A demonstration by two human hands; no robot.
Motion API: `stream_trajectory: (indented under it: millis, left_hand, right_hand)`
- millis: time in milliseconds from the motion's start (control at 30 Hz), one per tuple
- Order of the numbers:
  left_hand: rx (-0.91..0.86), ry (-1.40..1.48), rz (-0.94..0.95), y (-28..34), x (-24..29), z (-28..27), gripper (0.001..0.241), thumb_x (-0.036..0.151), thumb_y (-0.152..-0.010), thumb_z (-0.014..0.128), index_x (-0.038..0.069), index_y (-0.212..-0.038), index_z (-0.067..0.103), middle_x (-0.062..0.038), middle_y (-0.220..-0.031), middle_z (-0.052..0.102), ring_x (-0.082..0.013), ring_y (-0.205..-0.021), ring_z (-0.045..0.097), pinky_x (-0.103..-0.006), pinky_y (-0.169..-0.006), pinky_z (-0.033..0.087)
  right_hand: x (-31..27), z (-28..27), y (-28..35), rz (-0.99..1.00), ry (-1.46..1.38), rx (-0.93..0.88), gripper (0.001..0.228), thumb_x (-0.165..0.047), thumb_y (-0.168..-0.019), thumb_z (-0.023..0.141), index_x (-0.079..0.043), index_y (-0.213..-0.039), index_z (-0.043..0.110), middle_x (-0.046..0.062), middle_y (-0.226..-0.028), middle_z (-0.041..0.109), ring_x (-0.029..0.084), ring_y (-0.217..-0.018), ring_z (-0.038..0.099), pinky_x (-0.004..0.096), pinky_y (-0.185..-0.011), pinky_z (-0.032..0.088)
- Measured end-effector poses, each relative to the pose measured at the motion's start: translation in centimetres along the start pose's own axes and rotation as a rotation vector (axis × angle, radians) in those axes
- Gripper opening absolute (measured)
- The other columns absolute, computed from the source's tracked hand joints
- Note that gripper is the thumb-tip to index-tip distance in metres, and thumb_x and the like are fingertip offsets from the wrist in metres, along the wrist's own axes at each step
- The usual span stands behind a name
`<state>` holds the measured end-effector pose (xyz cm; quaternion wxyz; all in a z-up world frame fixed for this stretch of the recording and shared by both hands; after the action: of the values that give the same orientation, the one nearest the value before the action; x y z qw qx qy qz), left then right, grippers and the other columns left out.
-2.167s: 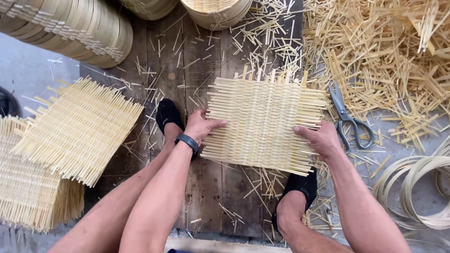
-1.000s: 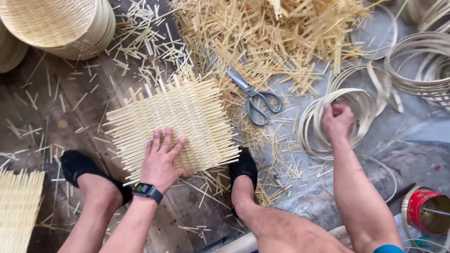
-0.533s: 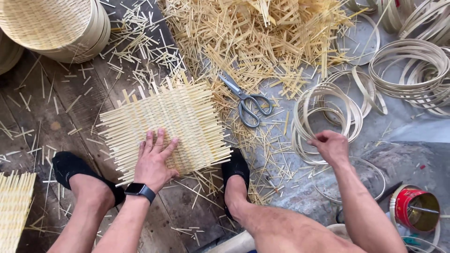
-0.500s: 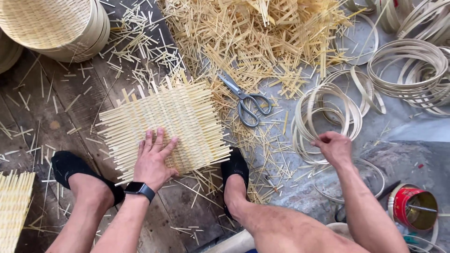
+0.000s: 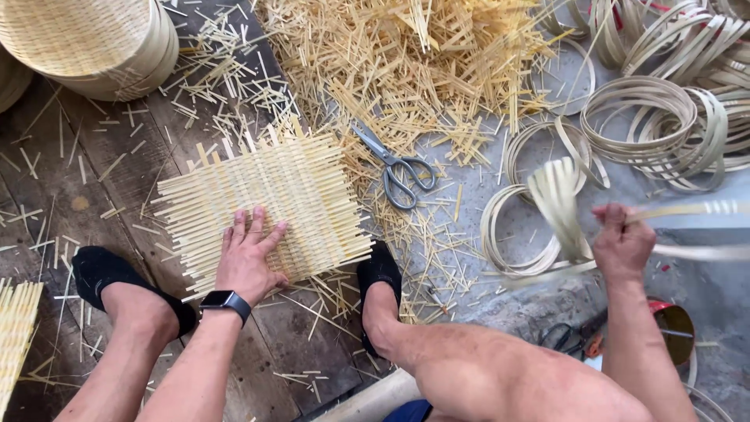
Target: The person sits on the floor and trims the protruding ends of a woven bamboo mat with scissors, then fits a bent bamboo rim ring around the mat and presses it over a round wooden mold to shape it into a sieve. They repeatedly trim excess strips and adjust the rim to secure the weave.
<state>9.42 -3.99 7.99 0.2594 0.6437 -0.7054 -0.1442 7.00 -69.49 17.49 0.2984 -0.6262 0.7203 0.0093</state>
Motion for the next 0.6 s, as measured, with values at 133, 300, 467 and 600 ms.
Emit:
stream_trajectory:
  millis: [133, 300, 467, 600]
  left_hand:
    - [0.012, -0.003, 0.015, -0.1, 0.0, -0.2, 0.112, 0.052, -0.058, 0.091, 0.045, -0.153, 0.032, -0.001, -0.171, 0.008, -0.0282, -0.158, 0.001, -0.0422, -0.128, 0.007]
    - [-0.045, 0.021, 0.004, 0.5, 1.3, -4.1, 0.109, 0.057, -0.062, 0.089, 0.034, -0.155, 0.036, -0.009, -0.169, 0.012, -0.0308, -0.156, 0.008, -0.0474, -0.127, 0.011]
    - [0.4, 0.932, 0.367, 3.3, 6.2, -11.6, 0.073, 0.059, -0.09, 0.067, 0.011, -0.144, 0.058, -0.019, -0.148, 0.051, -0.0304, -0.14, 0.044, -0.0413, -0.114, 0.037]
    - [0.093, 1.846, 0.45, 5.7, 9.0, -13.0, 0.041, 0.037, -0.101, 0.064, 0.004, -0.124, 0.074, -0.007, -0.1, 0.072, -0.0119, -0.083, 0.061, -0.0252, -0.068, 0.046]
  right_hand:
    - [-3.8, -3.5, -2.6, -0.053, 0.241, -0.006, 0.051, -0.035, -0.125, 0.047, -0.003, -0.096, 0.075, 0.01, -0.085, 0.068, 0.016, -0.08, 0.061, 0.031, -0.079, 0.048]
    - [-18.0, -4.7, -6.1, 0.036, -0.194, -0.324, 0.059, -0.045, -0.12, 0.042, -0.003, -0.089, 0.07, 0.005, -0.06, 0.053, 0.011, -0.058, 0.05, 0.029, -0.056, 0.039]
    - [-32.3, -0.1, -7.5, -0.422, -0.139, -0.434, 0.058, -0.04, -0.115, 0.043, 0.0, -0.08, 0.065, 0.003, -0.058, 0.054, 0.011, -0.054, 0.05, 0.03, -0.054, 0.041]
    - [-34.0, 6.8, -7.9, -0.042, -0.333, -0.728, 0.053, -0.035, -0.115, 0.047, -0.003, -0.077, 0.066, 0.008, -0.059, 0.056, 0.014, -0.052, 0.051, 0.034, -0.05, 0.042]
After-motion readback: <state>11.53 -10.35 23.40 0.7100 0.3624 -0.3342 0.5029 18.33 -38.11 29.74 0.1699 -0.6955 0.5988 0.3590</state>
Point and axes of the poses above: each hand's wrist, its own y-axis away from the middle knuckle, its own z-axis out of the palm, x = y × z, the point moved 7 cm from there along -y, towards the middle knuckle
